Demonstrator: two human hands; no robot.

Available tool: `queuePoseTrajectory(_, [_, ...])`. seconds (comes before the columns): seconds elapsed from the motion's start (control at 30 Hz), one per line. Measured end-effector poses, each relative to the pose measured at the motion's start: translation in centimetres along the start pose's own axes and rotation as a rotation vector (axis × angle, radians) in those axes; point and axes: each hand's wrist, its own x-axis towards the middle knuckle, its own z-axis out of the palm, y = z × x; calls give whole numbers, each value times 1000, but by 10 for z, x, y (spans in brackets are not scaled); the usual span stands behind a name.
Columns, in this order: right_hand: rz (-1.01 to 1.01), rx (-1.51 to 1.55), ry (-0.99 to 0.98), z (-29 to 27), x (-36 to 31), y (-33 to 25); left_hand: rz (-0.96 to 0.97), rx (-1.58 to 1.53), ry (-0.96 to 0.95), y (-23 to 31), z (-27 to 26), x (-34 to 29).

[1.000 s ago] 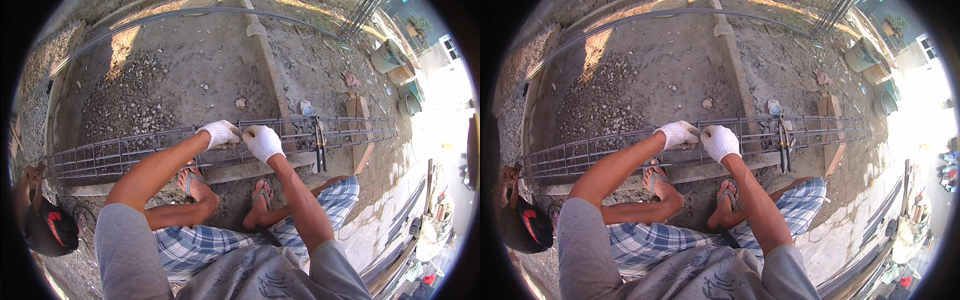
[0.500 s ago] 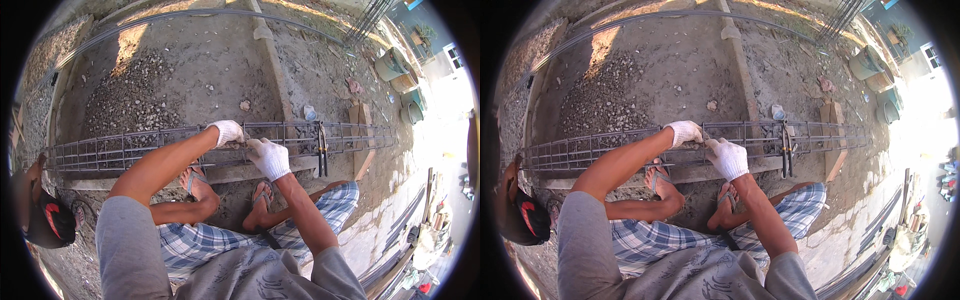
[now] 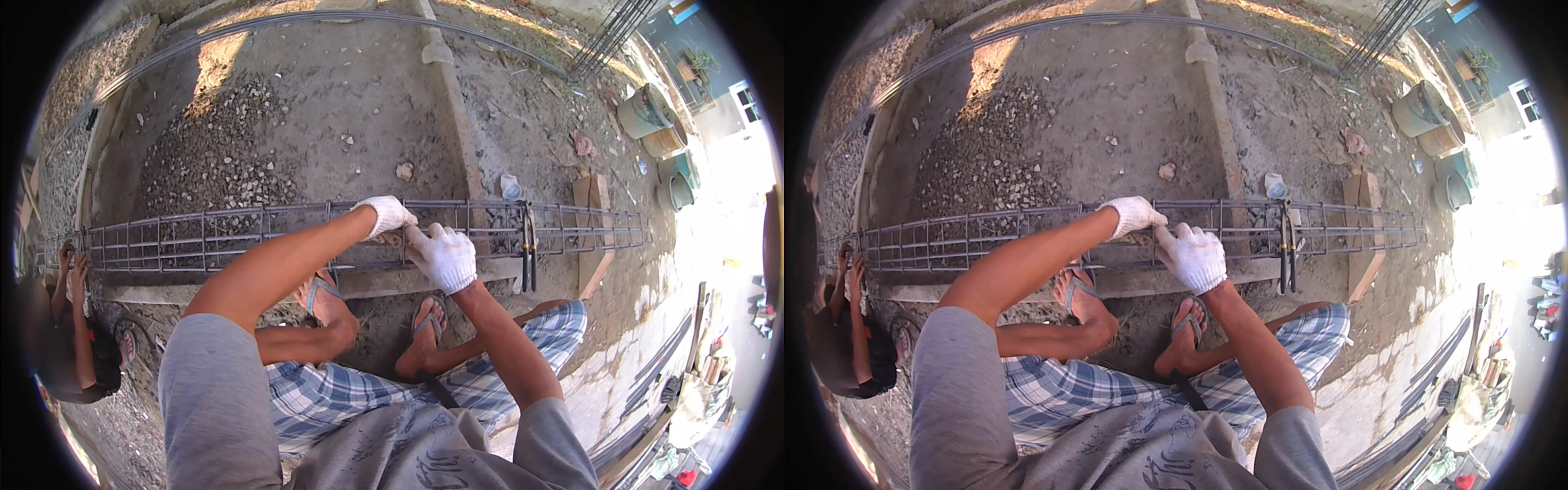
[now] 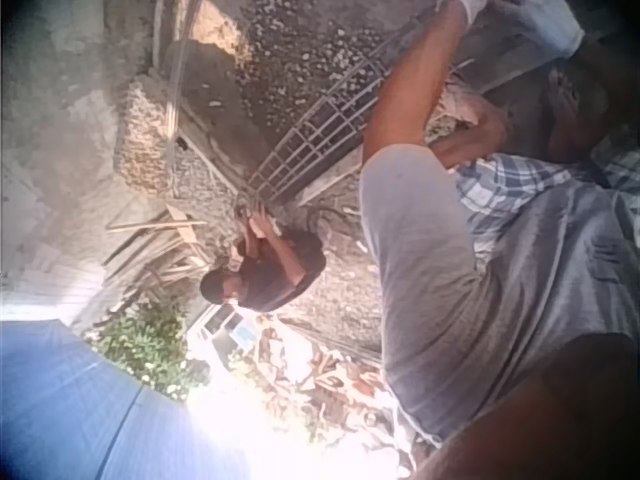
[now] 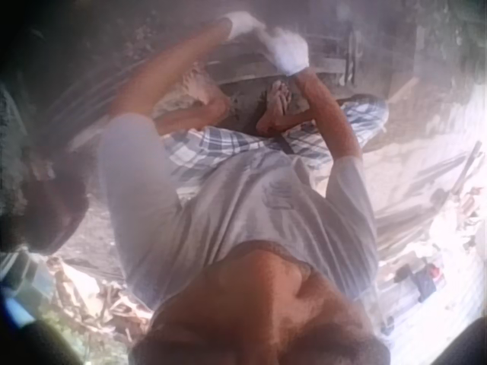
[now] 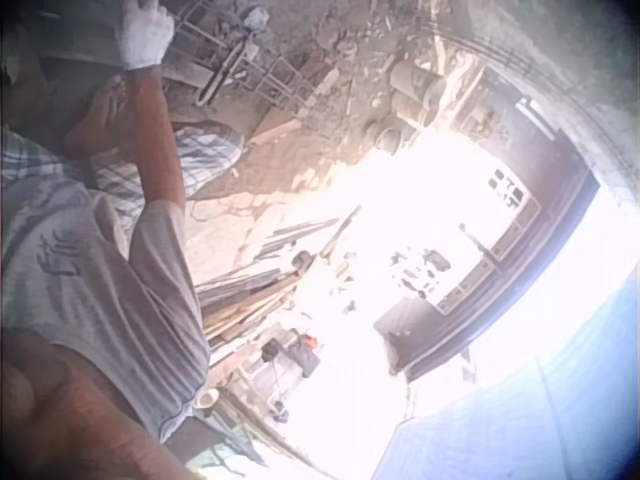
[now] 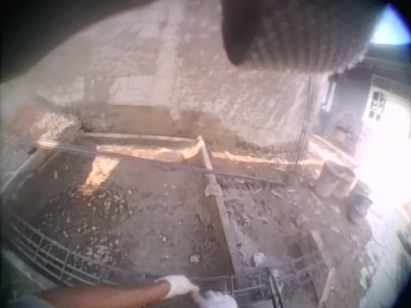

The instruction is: The person sits on the ground at a construction site and assembles a rebar cage. They use pliers to twist wire ties around the intersections of the steel bars, securing the grid structure.

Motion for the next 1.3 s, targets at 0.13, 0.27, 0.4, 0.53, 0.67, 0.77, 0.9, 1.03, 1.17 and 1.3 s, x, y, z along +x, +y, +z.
queuePoseTrajectory(0.13, [25,26,13,0,-1,7,83,167,-26,2,-3,3])
queuePoseTrajectory(0.27, [60,82,-7,-3,4,4,57,56,2,-9,-3,8])
queuePoseTrajectory(0.4, [212,171,-43,-3,3,0,38,15,-49,-2,-3,-1])
queuePoseTrajectory(0.53, [354,270,-11,12,5,-5,50,147,-53,8,-4,-8])
queuePoseTrajectory(0.67, [476,425,-65,12,17,-13,144,327,24,-15,-11,-1])
queuePoseTrajectory(0.77, [614,664,-294,-10,21,-3,21,-23,-179,-2,-8,-21])
queuePoseTrajectory(0.9, [651,836,-329,1,24,4,62,45,-125,-7,-14,-23])
queuePoseTrajectory(1.03, [788,964,-457,-18,46,3,23,-2,-113,-7,-14,-31])
queuePoseTrajectory(1.17, [911,1076,-544,-22,49,13,76,-99,-130,-10,-10,-34])
queuePoseTrajectory(1.3, [671,699,-492,-29,56,15,111,-19,-81,-9,-6,-33])
